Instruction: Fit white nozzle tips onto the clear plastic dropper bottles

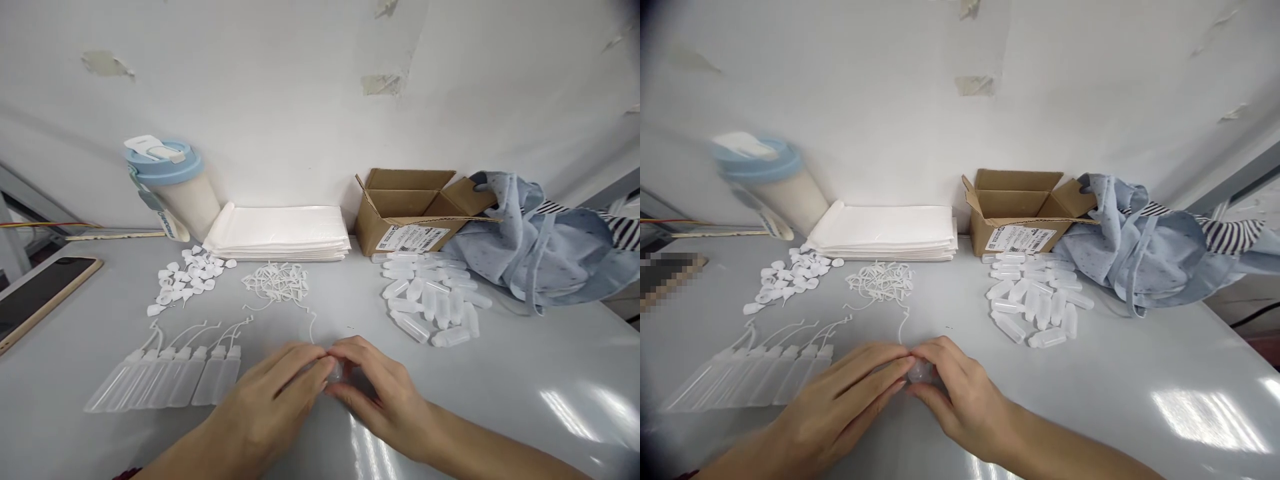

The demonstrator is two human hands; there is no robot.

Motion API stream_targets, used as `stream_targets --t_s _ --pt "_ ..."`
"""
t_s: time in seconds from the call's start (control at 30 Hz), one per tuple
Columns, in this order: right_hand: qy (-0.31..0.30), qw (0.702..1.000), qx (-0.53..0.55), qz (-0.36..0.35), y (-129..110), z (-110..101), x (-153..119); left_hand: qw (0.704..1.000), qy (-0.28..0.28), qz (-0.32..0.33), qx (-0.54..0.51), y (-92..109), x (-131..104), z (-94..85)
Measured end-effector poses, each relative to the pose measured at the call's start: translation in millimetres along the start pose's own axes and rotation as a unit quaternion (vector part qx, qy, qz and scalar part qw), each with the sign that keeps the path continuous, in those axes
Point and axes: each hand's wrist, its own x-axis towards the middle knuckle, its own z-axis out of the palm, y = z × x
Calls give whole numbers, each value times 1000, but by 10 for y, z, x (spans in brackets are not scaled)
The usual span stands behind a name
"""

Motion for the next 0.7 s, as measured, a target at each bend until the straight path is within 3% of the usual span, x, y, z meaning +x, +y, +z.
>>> stream_targets --t_s 0.43,0.7 --pt "-61 998 9 34 -14 -18 2 998 -17 25 46 -4 -92 15" --pt "-38 998 -28 37 -16 9 -33 997 -33 31 61 7 -27 -19"
